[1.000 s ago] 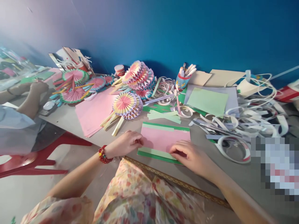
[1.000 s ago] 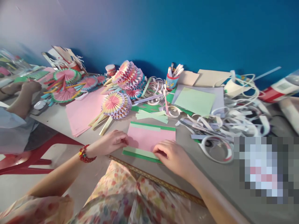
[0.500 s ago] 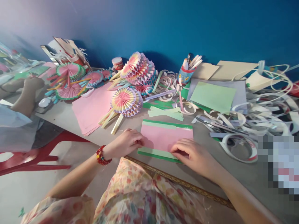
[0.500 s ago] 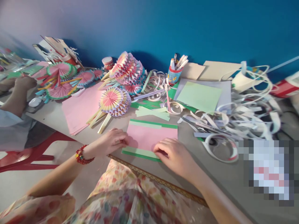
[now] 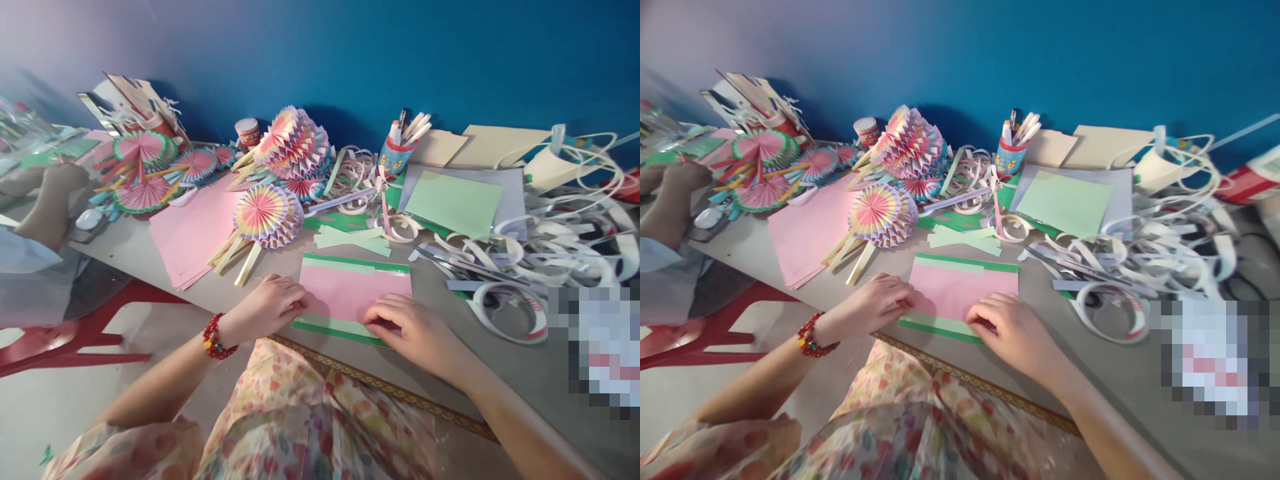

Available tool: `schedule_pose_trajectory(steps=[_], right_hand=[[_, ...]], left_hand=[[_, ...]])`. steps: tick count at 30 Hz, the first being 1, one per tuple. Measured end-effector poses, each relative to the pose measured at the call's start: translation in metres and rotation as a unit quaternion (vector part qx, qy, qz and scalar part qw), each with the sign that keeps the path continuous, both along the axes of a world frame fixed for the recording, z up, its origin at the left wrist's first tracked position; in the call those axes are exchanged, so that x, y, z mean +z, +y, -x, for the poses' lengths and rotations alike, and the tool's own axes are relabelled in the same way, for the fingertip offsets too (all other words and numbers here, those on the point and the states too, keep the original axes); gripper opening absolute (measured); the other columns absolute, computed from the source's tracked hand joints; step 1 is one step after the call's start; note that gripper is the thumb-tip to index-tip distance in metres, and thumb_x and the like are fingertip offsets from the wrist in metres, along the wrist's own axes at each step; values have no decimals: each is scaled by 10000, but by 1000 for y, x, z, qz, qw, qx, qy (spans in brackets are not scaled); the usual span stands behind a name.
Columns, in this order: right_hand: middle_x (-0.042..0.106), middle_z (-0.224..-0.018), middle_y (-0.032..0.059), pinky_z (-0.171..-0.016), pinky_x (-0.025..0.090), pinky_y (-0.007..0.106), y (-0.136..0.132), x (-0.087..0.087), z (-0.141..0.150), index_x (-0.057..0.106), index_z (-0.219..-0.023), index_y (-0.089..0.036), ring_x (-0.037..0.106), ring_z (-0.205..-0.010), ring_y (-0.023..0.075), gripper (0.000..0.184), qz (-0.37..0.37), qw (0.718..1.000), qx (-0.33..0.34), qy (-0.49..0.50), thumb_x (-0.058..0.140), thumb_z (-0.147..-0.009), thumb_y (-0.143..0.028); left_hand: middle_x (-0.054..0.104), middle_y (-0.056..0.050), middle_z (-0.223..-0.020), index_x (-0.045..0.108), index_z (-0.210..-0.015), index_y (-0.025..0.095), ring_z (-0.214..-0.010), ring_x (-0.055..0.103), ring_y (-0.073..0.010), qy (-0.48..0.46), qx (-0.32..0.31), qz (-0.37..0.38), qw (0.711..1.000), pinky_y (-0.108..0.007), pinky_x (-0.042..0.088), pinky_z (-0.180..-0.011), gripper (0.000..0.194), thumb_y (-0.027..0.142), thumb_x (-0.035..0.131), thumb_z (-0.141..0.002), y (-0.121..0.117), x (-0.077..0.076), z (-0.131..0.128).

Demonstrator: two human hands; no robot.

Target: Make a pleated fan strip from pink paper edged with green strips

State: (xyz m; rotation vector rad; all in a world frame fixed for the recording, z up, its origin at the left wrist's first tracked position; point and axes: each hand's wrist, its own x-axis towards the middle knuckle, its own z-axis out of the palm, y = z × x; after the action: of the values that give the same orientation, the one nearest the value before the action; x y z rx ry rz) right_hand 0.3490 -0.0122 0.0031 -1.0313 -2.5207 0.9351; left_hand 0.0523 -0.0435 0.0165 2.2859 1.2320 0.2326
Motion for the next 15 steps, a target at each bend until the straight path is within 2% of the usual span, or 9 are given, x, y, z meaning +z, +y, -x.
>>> schedule_pose_trajectory(steps=[15], right_hand=[[668, -796, 4, -724, 391, 269, -2, 5, 1, 625, -814, -221, 583, -769, 159, 86, 12, 1000, -15, -21, 597, -885, -182]], left_hand=[[654, -13, -887, 561, -936, 195, -896, 598, -176, 7, -11, -10, 1000, -310, 362, -862, 100, 202, 476, -988, 0, -1, 1]])
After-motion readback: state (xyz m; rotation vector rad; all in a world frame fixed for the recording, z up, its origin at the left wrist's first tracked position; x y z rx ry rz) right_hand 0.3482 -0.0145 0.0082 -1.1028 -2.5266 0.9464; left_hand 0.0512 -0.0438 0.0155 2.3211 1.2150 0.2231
